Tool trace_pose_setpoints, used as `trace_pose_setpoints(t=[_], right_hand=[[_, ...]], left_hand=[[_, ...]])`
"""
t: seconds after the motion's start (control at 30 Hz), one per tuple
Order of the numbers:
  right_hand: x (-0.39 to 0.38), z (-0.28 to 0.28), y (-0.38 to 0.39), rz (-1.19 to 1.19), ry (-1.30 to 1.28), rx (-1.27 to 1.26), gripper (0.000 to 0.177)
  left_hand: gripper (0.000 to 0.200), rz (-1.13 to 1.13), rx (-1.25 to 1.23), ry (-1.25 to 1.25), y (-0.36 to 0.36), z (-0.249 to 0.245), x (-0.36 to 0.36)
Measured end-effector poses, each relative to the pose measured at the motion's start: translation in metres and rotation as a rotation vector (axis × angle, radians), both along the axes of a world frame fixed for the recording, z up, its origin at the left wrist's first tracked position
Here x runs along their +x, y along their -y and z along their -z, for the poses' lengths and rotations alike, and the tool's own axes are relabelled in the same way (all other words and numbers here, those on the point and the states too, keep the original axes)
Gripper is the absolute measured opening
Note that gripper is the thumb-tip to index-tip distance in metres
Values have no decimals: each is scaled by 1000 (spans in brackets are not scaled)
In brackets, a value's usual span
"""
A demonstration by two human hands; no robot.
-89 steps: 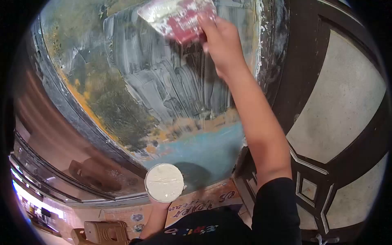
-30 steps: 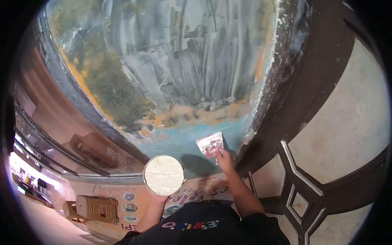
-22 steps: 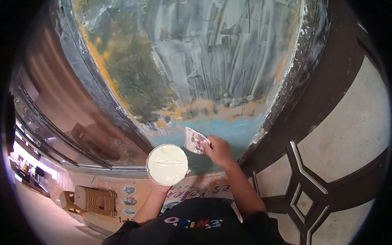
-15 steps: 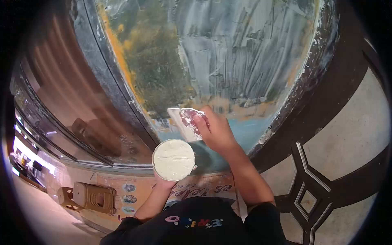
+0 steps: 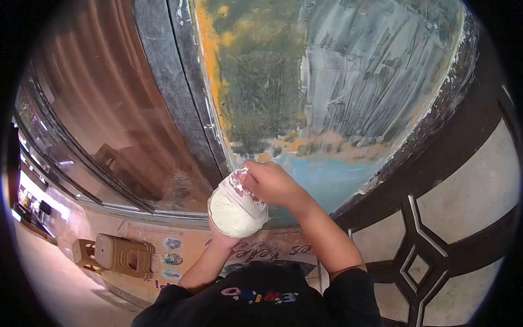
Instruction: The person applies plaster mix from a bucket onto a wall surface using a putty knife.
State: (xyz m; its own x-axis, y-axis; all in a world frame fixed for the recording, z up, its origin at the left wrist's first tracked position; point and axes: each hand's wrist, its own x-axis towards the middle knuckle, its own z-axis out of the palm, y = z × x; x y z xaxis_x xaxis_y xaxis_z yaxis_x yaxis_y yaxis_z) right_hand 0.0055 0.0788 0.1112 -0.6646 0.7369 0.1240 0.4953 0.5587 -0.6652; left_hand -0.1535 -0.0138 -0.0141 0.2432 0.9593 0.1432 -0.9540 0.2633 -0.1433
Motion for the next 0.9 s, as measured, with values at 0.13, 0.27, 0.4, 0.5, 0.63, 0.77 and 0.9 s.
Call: trace_pose_setpoints(t=[0.13, 0.27, 0.4, 0.5, 0.63, 0.77, 0.9], right_hand=[[5, 15, 8, 158, -310, -182, 24], [28, 86, 2, 184, -527, -416, 16], [34, 112, 24, 236, -556, -665, 18], [33, 143, 35, 275, -682, -743, 26], [28, 165, 25, 382, -951, -734, 27], [23, 160, -6, 546, -1078, -546, 27], [23, 175, -42, 644, -1086, -438, 22]], left_hand=[[72, -169, -78, -355, -2, 6, -28], [71, -229, -98, -303, -2, 22, -60], [72, -300, -74, -369, -1, 20, -71], [63, -241, -89, -309, -4, 15, -70], [67, -179, -144, -327, -7, 28, -70], [71, -143, -124, -418, -5, 27, -68], [74, -135, -135, -463, 3, 36, -67]])
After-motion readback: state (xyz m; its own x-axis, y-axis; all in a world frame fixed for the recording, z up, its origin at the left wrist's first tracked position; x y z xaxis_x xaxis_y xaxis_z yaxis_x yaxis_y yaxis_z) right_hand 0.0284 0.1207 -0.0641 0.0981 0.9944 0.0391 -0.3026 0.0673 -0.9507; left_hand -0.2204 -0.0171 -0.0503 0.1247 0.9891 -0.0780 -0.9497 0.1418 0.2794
